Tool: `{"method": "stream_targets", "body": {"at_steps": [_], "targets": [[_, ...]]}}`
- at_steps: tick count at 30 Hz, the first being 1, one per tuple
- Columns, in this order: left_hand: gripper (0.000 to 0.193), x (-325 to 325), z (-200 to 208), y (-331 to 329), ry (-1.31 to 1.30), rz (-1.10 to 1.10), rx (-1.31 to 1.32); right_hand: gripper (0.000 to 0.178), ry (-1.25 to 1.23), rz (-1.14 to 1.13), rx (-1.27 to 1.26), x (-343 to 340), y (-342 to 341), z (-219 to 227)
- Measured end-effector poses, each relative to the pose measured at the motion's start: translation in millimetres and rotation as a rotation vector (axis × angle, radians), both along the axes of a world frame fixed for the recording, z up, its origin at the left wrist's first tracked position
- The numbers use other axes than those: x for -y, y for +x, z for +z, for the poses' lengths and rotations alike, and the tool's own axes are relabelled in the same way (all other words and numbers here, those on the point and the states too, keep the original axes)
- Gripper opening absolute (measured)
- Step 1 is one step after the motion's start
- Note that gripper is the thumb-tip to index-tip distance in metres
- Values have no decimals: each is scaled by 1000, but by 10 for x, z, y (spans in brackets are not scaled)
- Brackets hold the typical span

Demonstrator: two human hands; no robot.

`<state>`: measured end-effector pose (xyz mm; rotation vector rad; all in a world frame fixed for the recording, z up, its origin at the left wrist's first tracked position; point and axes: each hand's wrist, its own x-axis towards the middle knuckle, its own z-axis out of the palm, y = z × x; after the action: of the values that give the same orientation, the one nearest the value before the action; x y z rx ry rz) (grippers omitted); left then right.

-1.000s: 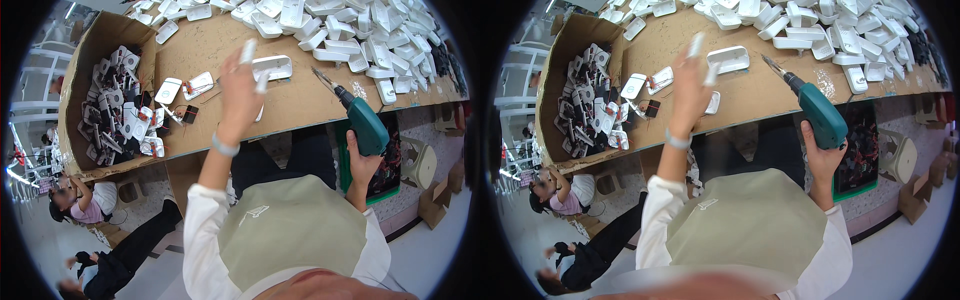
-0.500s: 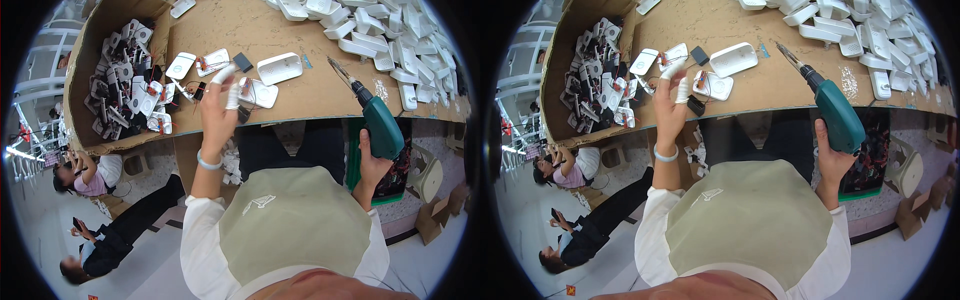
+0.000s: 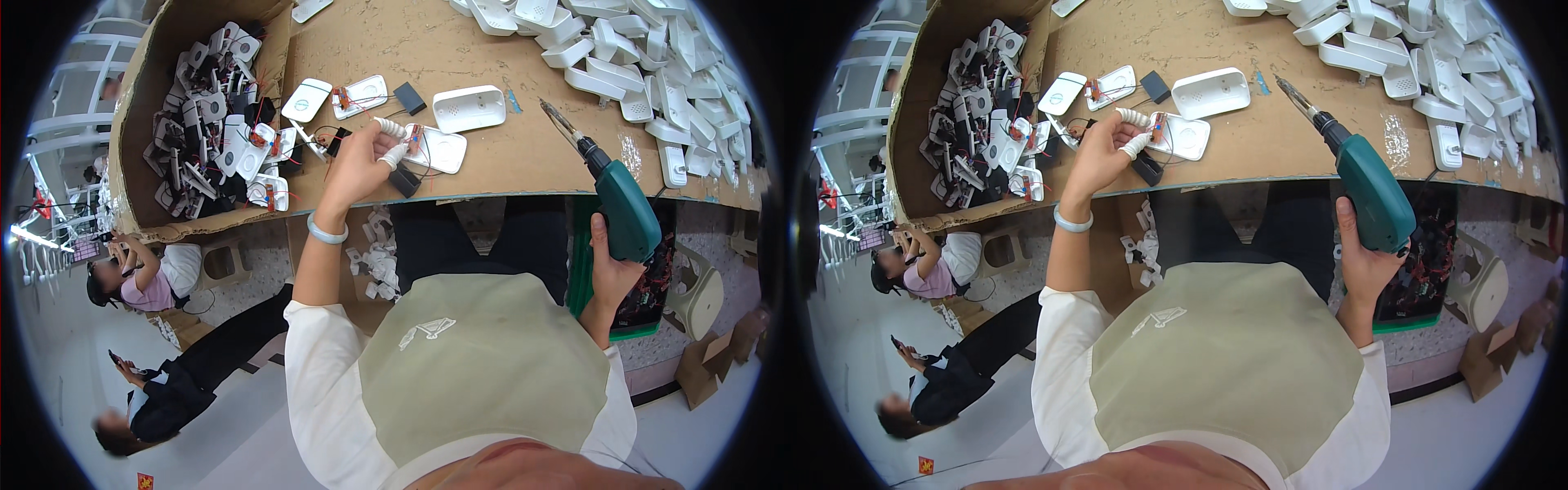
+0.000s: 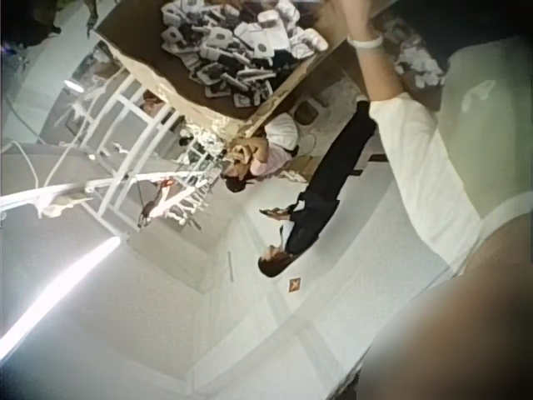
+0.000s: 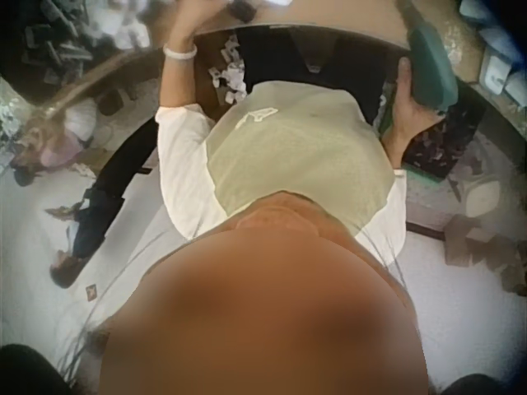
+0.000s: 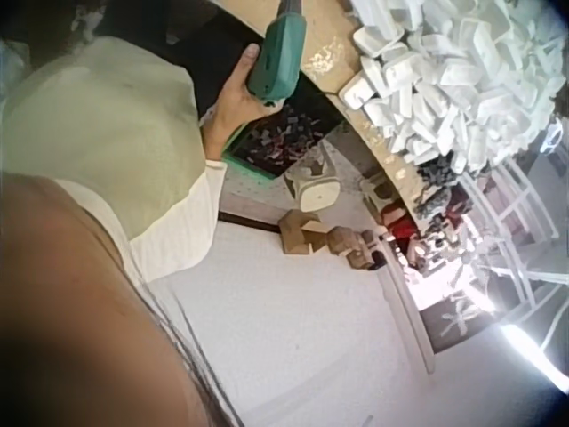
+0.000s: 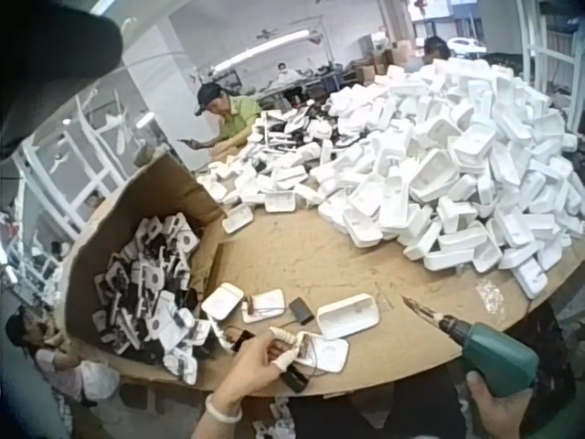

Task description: The person is assembling electronic components into white plastic housings using an electric tool.

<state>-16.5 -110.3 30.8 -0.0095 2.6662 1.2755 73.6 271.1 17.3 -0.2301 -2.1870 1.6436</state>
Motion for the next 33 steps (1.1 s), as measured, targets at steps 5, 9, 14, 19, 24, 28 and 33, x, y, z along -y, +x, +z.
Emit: {"method": "stream_targets", "body": {"at_steps": [5,9,14,19,24,28,33], "targets": [[39,-78,44,57,355,163,27,31,5,-27,3,-19,-9,-22],[35,-66,206,112,606,159,120,31,-30,-26,16,-2,-7,-21],[37,-8,119,227,-140,23,-454,29,10,-15,-12,25,-16,-1],[44,140,106,82,-5,-137,-390,28,-56,0,23,46,-21,39],[27,140,170,-83,-191,-502,-382,28,-77,20,-25,110,-16,64],[15,66,200,-145,-391,-540,-437,29,-37,-7,-6,72,18,57],[17,61,149,-196,-393,-538,-424,29,-36,-5,-10,93,4,74]]}}
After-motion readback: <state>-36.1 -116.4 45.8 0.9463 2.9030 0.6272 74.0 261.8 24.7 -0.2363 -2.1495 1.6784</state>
